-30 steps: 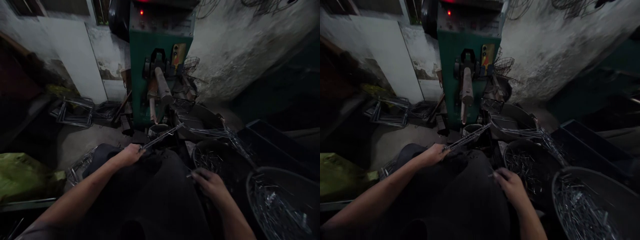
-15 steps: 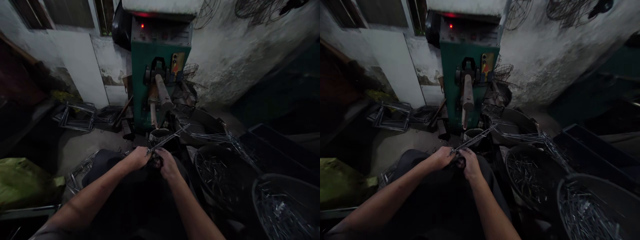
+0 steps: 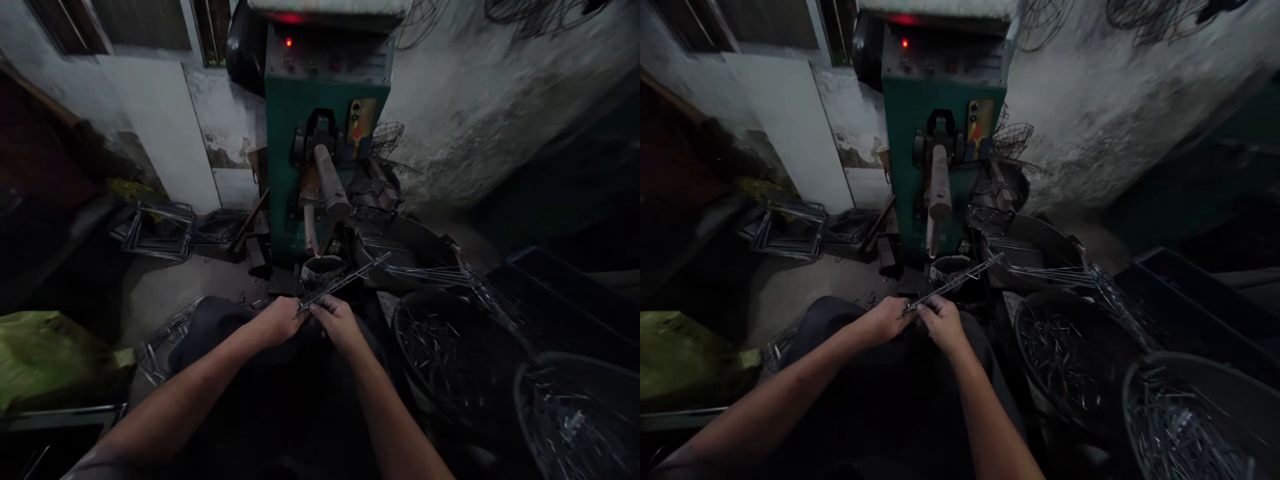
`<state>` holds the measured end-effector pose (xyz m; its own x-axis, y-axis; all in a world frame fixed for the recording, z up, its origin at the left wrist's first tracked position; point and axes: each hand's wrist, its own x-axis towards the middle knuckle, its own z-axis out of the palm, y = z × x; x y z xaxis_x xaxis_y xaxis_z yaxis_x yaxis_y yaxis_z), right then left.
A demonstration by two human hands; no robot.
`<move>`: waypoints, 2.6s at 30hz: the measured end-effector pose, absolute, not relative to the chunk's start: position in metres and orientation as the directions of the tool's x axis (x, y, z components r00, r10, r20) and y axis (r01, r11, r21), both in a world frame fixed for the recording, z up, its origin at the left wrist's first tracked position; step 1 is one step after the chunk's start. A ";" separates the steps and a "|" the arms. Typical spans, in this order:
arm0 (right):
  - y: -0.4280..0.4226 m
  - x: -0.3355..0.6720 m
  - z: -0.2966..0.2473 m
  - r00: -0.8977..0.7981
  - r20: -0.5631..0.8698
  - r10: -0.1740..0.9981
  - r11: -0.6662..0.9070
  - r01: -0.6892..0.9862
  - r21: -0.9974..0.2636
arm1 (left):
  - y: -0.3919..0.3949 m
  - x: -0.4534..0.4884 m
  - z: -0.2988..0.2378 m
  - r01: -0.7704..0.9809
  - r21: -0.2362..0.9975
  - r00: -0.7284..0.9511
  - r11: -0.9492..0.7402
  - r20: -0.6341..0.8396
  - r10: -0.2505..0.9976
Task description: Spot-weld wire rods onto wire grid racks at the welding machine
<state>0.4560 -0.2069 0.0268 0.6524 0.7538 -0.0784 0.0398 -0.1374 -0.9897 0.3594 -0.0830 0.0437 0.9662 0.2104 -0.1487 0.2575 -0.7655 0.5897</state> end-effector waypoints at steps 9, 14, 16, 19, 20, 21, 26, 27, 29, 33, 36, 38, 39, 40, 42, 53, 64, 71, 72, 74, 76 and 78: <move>-0.214 0.454 0.026 0.692 -0.184 0.698 -0.158 -0.102 -0.982 | -0.085 0.355 0.052 0.275 0.683 0.958 -0.676 -0.134 0.254; -0.208 0.454 0.021 0.708 -0.208 0.674 0.038 -0.314 -0.949 | -0.084 0.359 0.056 0.313 0.690 0.945 -0.653 -0.161 0.284; -0.205 0.455 0.019 0.719 -0.164 0.675 0.096 -0.307 -0.947 | -0.083 0.361 0.052 0.308 0.688 0.945 -0.657 -0.146 0.291; -0.200 0.456 0.014 0.719 -0.100 0.688 0.149 -0.275 -0.950 | -0.079 0.363 0.047 0.301 0.699 0.947 -0.649 -0.139 0.290; -0.198 0.456 0.011 0.720 -0.084 0.688 0.151 -0.255 -0.955 | -0.078 0.364 0.047 0.300 0.697 0.947 -0.651 -0.137 0.290; -0.197 0.457 0.009 0.724 -0.065 0.687 0.151 -0.230 -0.961 | -0.078 0.365 0.047 0.301 0.692 0.947 -0.656 -0.135 0.292; -0.191 0.466 -0.003 0.742 0.010 0.670 0.148 -0.120 -0.982 | -0.076 0.370 0.054 0.365 0.650 0.926 -0.666 -0.179 0.332; -0.191 0.467 -0.004 0.741 0.015 0.671 0.146 -0.112 -0.983 | -0.075 0.372 0.055 0.374 0.647 0.923 -0.665 -0.188 0.336; -0.189 0.471 -0.006 0.738 0.021 0.675 0.142 -0.102 -0.985 | -0.074 0.374 0.057 0.378 0.642 0.921 -0.667 -0.190 0.339; -0.184 0.477 -0.007 0.738 0.035 0.674 0.137 -0.079 -0.987 | -0.069 0.380 0.057 0.349 0.621 0.934 -0.702 -0.169 0.315; -0.181 0.481 -0.006 0.747 0.032 0.664 0.119 -0.063 -0.991 | -0.066 0.384 0.053 0.340 0.612 0.937 -0.714 -0.153 0.315; -0.178 0.484 -0.005 0.752 0.020 0.659 0.101 -0.062 -0.993 | -0.063 0.387 0.052 0.339 0.624 0.935 -0.704 -0.140 0.326; -0.177 0.485 -0.004 0.752 0.016 0.659 0.096 -0.064 -0.993 | -0.062 0.388 0.051 0.334 0.634 0.935 -0.698 -0.132 0.328; -0.176 0.487 -0.003 0.752 0.013 0.659 0.097 -0.067 -0.993 | -0.061 0.389 0.051 0.327 0.647 0.936 -0.689 -0.124 0.329; -0.174 0.489 -0.002 0.749 0.010 0.663 0.105 -0.080 -0.991 | -0.059 0.391 0.052 0.326 0.665 0.935 -0.672 -0.124 0.331; -0.159 0.502 0.009 0.759 0.026 0.651 0.141 -0.086 -0.986 | -0.049 0.408 0.046 0.365 0.660 0.913 -0.657 -0.115 0.391; -0.148 0.515 0.002 0.753 -0.003 0.658 0.128 -0.115 -0.985 | -0.044 0.415 0.046 0.356 0.735 0.901 -0.577 -0.107 0.420; -0.148 0.512 -0.001 0.747 0.012 0.665 0.219 -0.179 -0.959 | -0.045 0.414 0.046 0.367 0.762 0.901 -0.533 -0.150 0.407; -0.150 0.511 0.000 0.742 0.010 0.670 0.224 -0.190 -0.956 | -0.046 0.413 0.047 0.359 0.761 0.907 -0.540 -0.147 0.396; -0.155 0.510 0.001 0.742 -0.020 0.670 0.203 -0.209 -0.957 | -0.047 0.413 0.049 0.342 0.748 0.916 -0.569 -0.129 0.381; -0.161 0.509 0.001 0.760 -0.082 0.645 0.153 -0.234 -0.960 | -0.049 0.415 0.051 0.340 0.729 0.917 -0.593 -0.117 0.383; -0.166 0.509 0.001 0.768 -0.153 0.622 0.105 -0.276 -0.955 | -0.049 0.419 0.053 0.342 0.710 0.916 -0.615 -0.106 0.386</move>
